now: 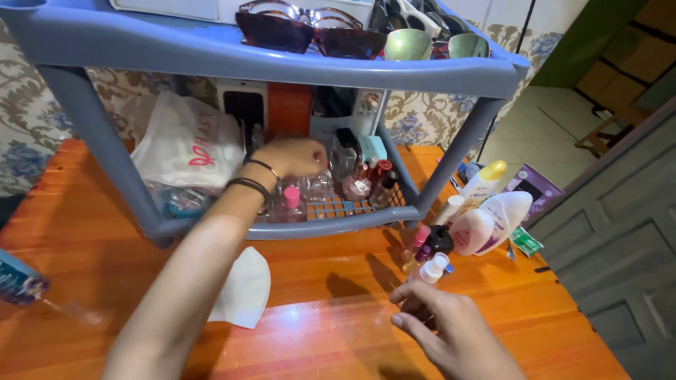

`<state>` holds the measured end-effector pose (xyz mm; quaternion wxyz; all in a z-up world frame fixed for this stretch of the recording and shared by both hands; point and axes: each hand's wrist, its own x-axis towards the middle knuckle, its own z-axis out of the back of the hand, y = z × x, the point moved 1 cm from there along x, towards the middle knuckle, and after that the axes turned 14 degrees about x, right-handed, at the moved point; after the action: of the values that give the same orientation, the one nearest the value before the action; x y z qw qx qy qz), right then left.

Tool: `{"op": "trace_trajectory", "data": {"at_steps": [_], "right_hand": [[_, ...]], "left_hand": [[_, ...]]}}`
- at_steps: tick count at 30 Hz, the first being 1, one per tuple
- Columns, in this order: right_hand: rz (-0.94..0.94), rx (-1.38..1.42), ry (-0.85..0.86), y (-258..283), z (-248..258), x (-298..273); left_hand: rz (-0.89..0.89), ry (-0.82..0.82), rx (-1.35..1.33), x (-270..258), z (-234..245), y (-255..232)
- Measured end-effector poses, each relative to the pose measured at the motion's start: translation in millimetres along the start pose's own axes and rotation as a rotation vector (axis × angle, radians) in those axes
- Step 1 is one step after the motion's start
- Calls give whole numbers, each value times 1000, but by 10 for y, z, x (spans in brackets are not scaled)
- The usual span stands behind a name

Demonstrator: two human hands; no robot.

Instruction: The person organizes cosmetic bottles and containers on a wooden table and a blue rolling cart. They pick up various bottles, place them into a basket on the cart, and adjust their positions. The person also handles a small white jar and places it on the table.

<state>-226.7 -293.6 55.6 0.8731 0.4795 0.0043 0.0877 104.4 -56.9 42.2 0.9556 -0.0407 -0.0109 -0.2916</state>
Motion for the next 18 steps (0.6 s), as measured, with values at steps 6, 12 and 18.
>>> {"op": "trace_trajectory", "data": {"at_steps": [6,12,18], "right_hand": [[23,16,50,-102,-215,95],[-91,-29,82,-200,-298,118],[-189,-29,94,-229,-300,51]], "left_hand": [[58,-51,275,-60,-125,-134],[76,-41,408,-110,-83,-231],[72,-14,357,1,-159,-224]]}}
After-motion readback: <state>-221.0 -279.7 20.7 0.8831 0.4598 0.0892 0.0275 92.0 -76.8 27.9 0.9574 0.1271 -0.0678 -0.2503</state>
